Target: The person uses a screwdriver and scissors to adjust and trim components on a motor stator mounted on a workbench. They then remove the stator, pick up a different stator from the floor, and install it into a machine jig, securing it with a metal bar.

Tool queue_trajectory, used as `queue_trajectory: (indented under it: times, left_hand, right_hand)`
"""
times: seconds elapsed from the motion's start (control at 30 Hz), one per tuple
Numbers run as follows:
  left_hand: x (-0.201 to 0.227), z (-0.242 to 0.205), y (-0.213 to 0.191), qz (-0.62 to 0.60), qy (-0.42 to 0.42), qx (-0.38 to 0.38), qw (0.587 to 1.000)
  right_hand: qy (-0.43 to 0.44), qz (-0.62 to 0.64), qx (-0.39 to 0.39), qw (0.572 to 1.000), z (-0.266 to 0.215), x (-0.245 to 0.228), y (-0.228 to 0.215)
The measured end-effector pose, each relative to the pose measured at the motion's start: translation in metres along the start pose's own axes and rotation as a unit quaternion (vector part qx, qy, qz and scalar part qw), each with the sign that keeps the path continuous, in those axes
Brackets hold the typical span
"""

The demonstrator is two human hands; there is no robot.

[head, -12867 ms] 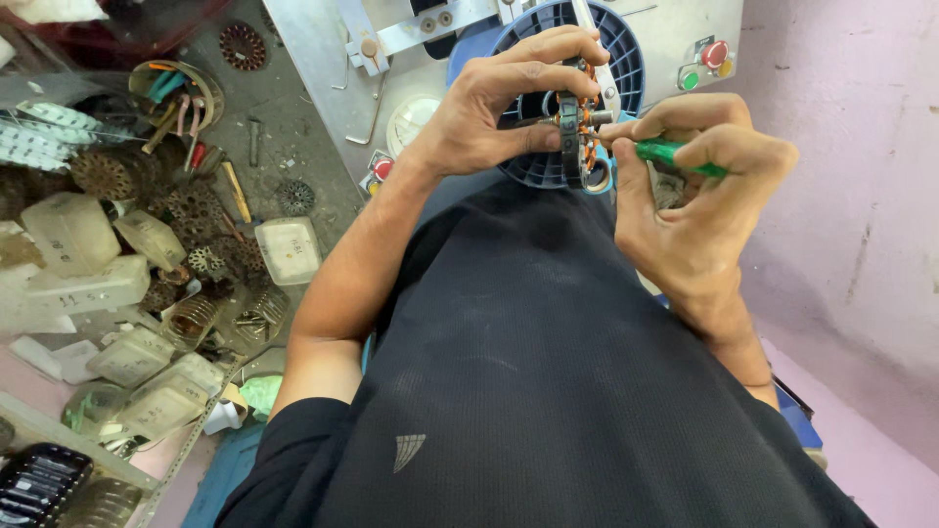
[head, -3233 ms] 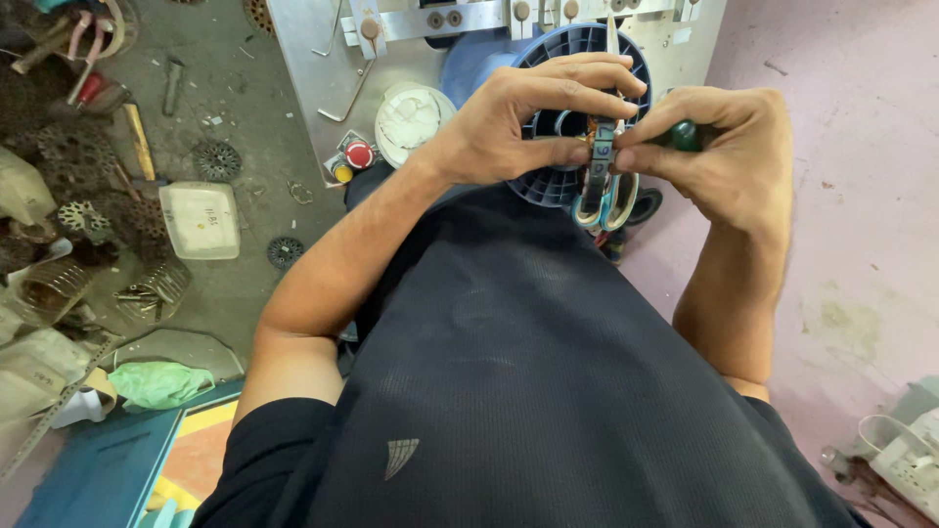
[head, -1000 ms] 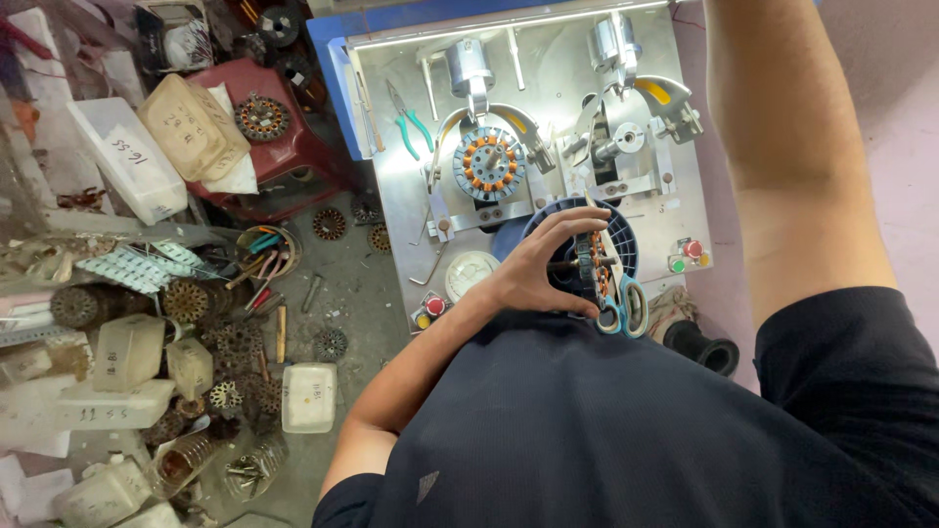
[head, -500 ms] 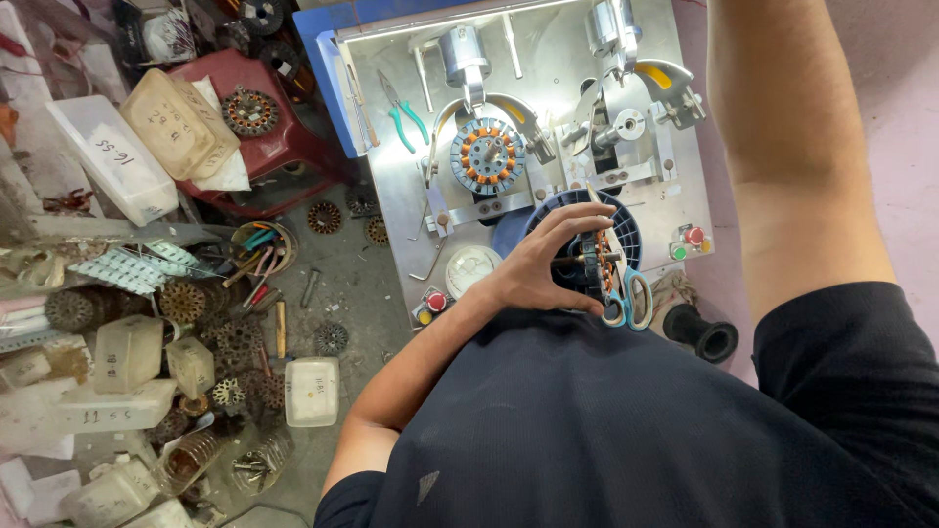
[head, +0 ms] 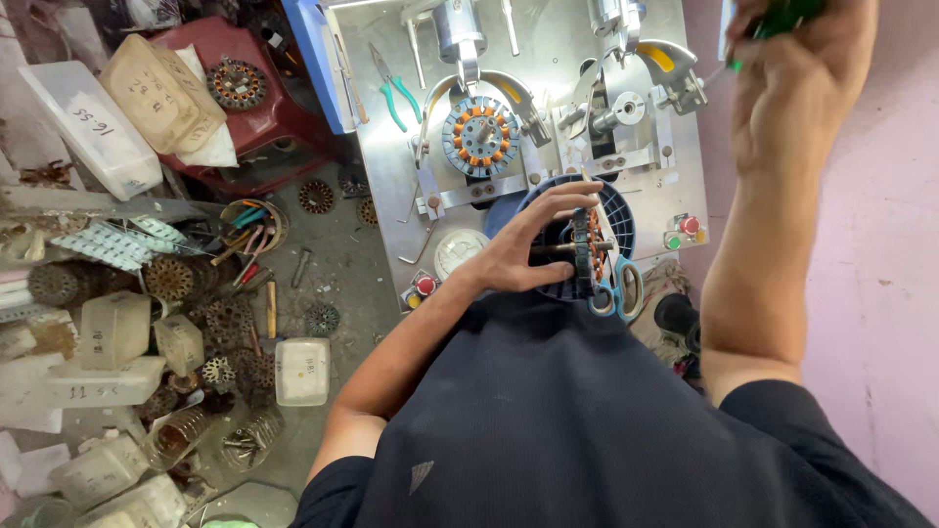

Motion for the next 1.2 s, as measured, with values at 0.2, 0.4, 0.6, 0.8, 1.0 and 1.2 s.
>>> queue_trajectory:
  times: [0.2, 0.4, 0.6, 0.8, 1.0, 1.2]
  left_hand:
    - [-0.01, -0.003, 0.004, -0.012, -0.035, 0.007, 0.999]
    - [-0.013, -0.002, 0.004, -0.01, -0.02, -0.006, 1.0]
    - [-0.016, -0.007, 0.002, -0.005, -0.018, -0.003, 1.0]
    - [-0.015, -0.009, 0.0, -0.001, -0.006, 0.001, 1.0]
    - [-0.016, -0.009, -0.002, 0.004, -0.009, 0.007, 1.0]
    - [-0.019, -0.009, -0.003, -0.019, 0.001, 0.002, 1.0]
  right_hand:
    - [0.157, 0.021, -0.02, 0.987, -0.121, 0.032, -0.04]
    - [0.182, 0.106, 0.146, 0.967, -0.171, 0.042, -0.053]
    - [0.238, 0.136, 0.174, 0.946, -0.201, 0.051, -0.054]
    - [0.16, 0.018, 0.078, 0.984, -0.204, 0.032, -0.026]
    - [0.155, -0.036, 0.054, 0.986, -0.198, 0.028, -0.008]
    - [0.131, -0.103, -0.005, 0.986, -0.196, 0.029, 0.001]
Point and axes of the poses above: each hand's wrist, its own z-axis towards the middle knuckle, its own y-axis out of the palm, x = y × z, the point moved 5 cm from there along z, towards the middle knuckle, and after that the axes turned 4 degrees about -x, right-handed, at the moved point
